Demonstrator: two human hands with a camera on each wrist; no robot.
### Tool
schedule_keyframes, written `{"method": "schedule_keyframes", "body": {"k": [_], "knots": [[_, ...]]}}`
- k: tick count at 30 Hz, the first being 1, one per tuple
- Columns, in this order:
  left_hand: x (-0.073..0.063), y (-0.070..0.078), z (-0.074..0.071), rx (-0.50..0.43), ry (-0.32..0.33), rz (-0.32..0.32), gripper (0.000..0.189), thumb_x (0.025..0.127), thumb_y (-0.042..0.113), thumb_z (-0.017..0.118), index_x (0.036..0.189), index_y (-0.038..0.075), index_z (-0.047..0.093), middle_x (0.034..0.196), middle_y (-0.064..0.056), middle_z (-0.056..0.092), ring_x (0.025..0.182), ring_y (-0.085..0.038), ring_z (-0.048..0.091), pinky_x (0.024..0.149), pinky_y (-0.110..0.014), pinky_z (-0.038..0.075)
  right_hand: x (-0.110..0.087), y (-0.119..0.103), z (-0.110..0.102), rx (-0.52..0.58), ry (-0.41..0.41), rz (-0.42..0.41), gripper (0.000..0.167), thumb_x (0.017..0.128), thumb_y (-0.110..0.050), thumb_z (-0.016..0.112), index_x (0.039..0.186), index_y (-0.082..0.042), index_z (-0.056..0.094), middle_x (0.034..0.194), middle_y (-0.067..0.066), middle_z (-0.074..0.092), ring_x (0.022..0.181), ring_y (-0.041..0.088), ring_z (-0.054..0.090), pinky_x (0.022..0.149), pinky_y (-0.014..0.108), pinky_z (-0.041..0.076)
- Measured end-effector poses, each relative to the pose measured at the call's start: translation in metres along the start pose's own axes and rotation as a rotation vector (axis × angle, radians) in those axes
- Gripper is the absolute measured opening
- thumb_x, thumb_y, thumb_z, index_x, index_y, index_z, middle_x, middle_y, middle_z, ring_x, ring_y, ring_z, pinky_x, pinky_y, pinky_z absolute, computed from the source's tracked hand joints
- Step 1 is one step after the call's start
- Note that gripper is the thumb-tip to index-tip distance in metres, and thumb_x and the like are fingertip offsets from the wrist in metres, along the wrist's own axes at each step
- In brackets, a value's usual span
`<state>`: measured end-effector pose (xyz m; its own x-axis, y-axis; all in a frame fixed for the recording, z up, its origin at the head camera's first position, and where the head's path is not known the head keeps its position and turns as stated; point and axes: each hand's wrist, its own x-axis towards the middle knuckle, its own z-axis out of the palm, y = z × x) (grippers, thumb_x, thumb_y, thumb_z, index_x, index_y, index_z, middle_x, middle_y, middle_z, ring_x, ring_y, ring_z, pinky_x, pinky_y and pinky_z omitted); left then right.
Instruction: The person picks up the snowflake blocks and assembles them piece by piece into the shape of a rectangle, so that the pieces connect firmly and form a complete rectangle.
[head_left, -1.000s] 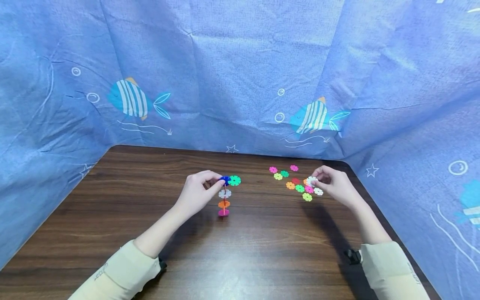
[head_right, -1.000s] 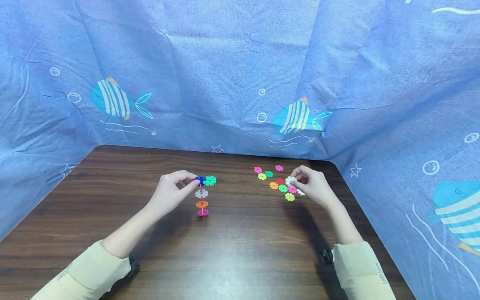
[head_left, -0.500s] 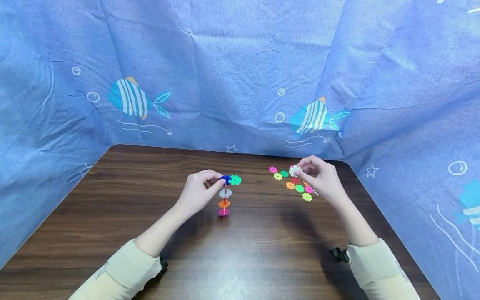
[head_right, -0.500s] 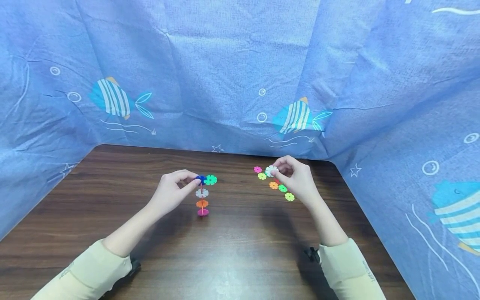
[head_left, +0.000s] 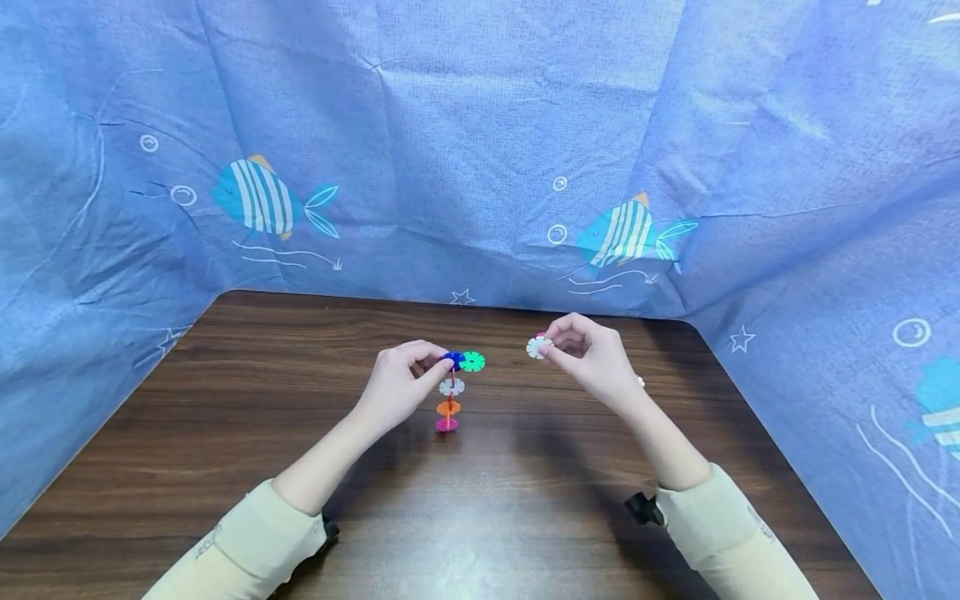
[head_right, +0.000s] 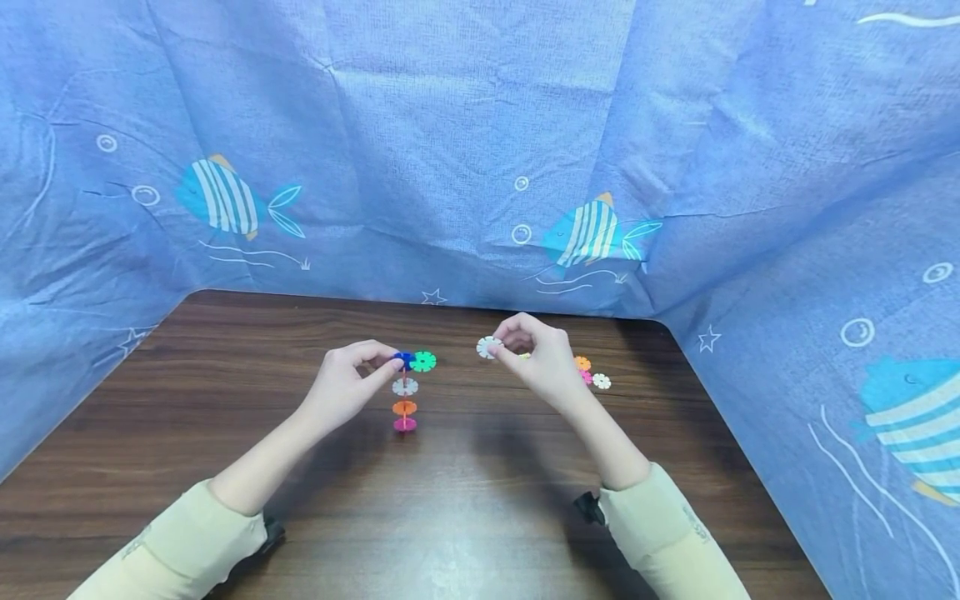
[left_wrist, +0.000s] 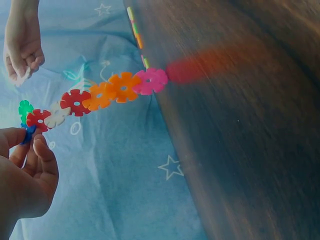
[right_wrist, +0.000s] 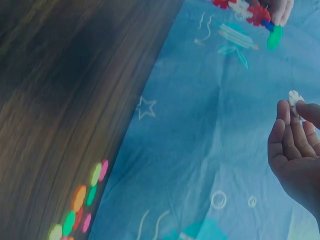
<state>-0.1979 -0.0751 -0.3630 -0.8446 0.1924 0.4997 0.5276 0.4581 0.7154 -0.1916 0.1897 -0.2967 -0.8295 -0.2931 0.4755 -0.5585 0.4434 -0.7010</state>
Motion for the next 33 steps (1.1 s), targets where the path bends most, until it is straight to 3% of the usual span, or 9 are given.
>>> {"method": "schedule_keyframes", "body": {"k": [6,10,17,24,33], "knots": [[-0.001,0.000,0.000,-0.015,-0.001,-0.007,0.006,0.086,0.015,0.069,0.089,0.013,0.073,0.076,0.004,0.066,0.059,-0.009,0.055,0.053,-0.023,0.047,0.002,-0.001,0.017,-0.034,-0.034,-0.029,0.013,0.080,0.001,0.072,0.086,-0.001,0.061,0.074,0.012,0.070,0.066,0.013,0.066,0.059,0.020,0.046],[-0.001,0.000,0.000,-0.015,0.000,-0.005,0.006,0.086,0.015,0.069,0.090,0.013,0.073,0.077,0.004,0.067,0.059,-0.009,0.055,0.054,-0.023,0.048,0.003,-0.002,0.029,-0.063,-0.061,-0.035,0.013,0.079,0.003,0.071,0.086,0.000,0.061,0.075,0.012,0.070,0.067,0.015,0.066,0.059,0.023,0.047],[0.000,0.001,0.001,0.003,-0.008,0.004,0.005,0.087,0.016,0.069,0.089,0.013,0.073,0.079,0.004,0.067,0.060,-0.007,0.056,0.055,-0.024,0.049,0.007,0.028,0.046,-0.092,-0.085,-0.049,0.014,0.080,-0.005,0.074,0.088,-0.005,0.062,0.078,0.007,0.071,0.069,0.018,0.067,0.063,0.036,0.052],[0.000,0.001,0.003,0.000,0.001,0.011,0.005,0.085,0.016,0.070,0.089,0.013,0.073,0.078,0.004,0.067,0.060,-0.007,0.055,0.055,-0.023,0.049,0.009,0.031,0.049,-0.041,-0.111,-0.100,0.012,0.083,-0.012,0.073,0.089,-0.010,0.063,0.081,0.001,0.071,0.072,0.012,0.067,0.064,0.027,0.053],[0.002,0.001,0.006,-0.024,0.038,0.059,0.005,0.081,0.016,0.075,0.084,0.011,0.075,0.073,0.005,0.065,0.056,-0.007,0.052,0.050,-0.022,0.045,0.008,0.027,0.051,-0.100,-0.084,-0.130,0.010,0.081,-0.014,0.075,0.085,-0.014,0.066,0.078,-0.004,0.071,0.071,0.004,0.067,0.063,0.024,0.052]]}}
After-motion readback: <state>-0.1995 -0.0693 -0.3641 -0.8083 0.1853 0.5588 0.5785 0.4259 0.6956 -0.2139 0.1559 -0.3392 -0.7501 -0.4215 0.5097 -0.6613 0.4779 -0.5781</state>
